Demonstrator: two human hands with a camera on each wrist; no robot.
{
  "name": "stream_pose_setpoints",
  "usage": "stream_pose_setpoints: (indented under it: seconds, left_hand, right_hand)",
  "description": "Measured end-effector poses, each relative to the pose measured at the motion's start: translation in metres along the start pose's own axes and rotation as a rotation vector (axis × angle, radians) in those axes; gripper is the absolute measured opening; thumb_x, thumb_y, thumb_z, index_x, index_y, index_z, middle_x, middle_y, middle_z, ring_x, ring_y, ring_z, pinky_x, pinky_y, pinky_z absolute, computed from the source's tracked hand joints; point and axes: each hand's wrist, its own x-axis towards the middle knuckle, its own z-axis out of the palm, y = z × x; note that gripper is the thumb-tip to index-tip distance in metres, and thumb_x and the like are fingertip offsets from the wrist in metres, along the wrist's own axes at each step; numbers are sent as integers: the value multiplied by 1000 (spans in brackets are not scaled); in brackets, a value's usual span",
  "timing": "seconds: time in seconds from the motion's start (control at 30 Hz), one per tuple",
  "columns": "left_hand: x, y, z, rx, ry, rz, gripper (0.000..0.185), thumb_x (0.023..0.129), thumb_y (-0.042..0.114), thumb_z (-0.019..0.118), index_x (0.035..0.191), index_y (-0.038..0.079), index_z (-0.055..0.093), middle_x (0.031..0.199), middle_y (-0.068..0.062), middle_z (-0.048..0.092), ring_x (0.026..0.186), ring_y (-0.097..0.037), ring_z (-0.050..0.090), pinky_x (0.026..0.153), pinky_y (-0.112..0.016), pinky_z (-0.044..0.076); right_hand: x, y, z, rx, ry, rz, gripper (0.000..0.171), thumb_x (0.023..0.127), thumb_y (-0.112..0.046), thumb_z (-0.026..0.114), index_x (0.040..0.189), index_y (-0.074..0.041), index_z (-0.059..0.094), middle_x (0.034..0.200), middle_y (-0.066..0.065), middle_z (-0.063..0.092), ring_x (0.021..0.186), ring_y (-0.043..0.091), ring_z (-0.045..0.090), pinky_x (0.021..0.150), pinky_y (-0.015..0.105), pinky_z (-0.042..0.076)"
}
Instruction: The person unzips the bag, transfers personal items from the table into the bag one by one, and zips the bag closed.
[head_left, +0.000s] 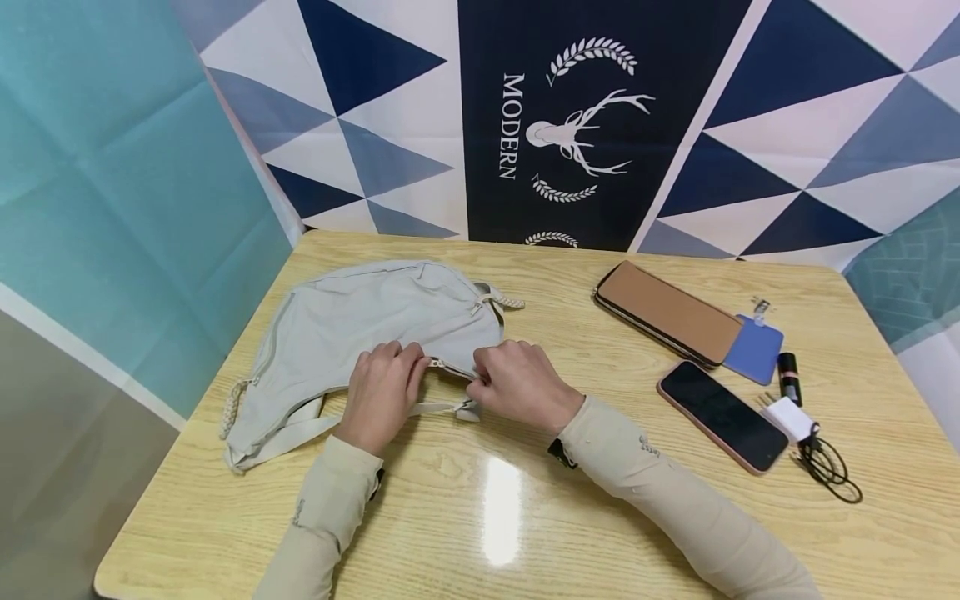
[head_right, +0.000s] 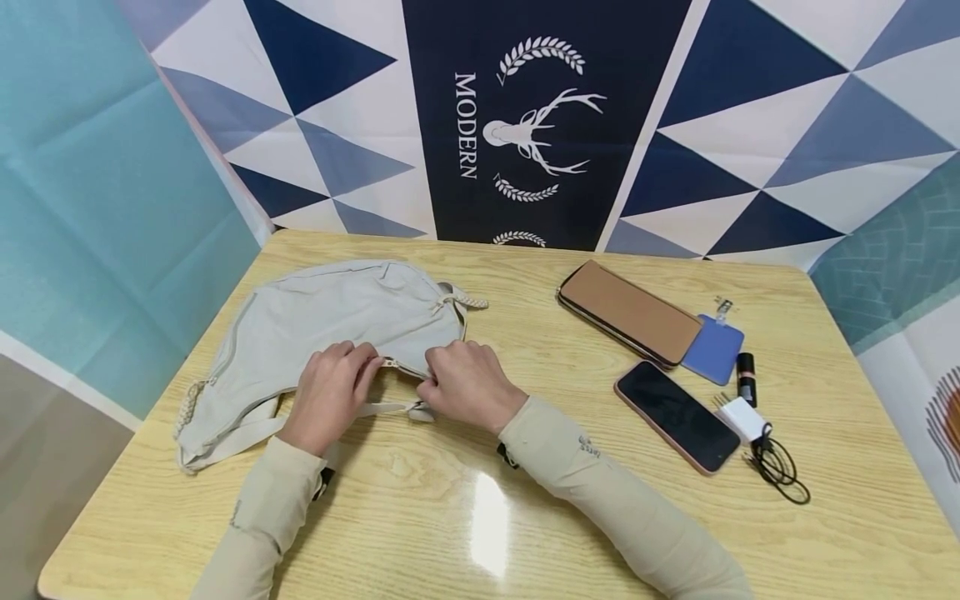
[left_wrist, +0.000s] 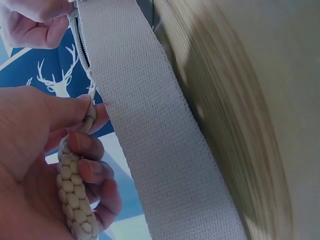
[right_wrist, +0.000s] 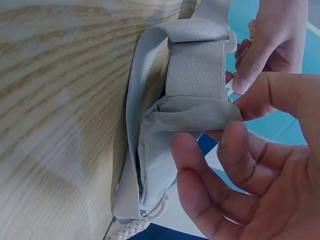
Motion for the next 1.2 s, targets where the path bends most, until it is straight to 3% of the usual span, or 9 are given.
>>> stream_pose_setpoints:
  seconds: [0.73,0.87,1.2]
  left_hand:
    - [1,-5,-4,-20,49,0,17,97,19,66,85,8,69,70,-5,59,60,-23,56,54,-34,33]
    - [2,-5,-4,-1,41,-2,18,98,20,66,84,8,68,69,-5,59,60,-23,57,54,-34,34]
    - [-2,6,-3,-62,-16,37,19,98,13,63,80,8,63,69,-3,56,57,-18,53,56,-33,36]
  right_hand:
    - [-2,2,-5,4,-133,17,28,78,-21,67,60,-20,45,52,-9,37,47,9,41,42,29,33]
    - [-3,2,-7,-6,-157,20,30,79,-23,69,60,-20,46,52,-9,39,47,9,42,42,29,35]
    - [-5,5,-9,-17,-166,-3,28,82,-23,70,63,-20,50,53,-8,43,47,8,43,42,29,36]
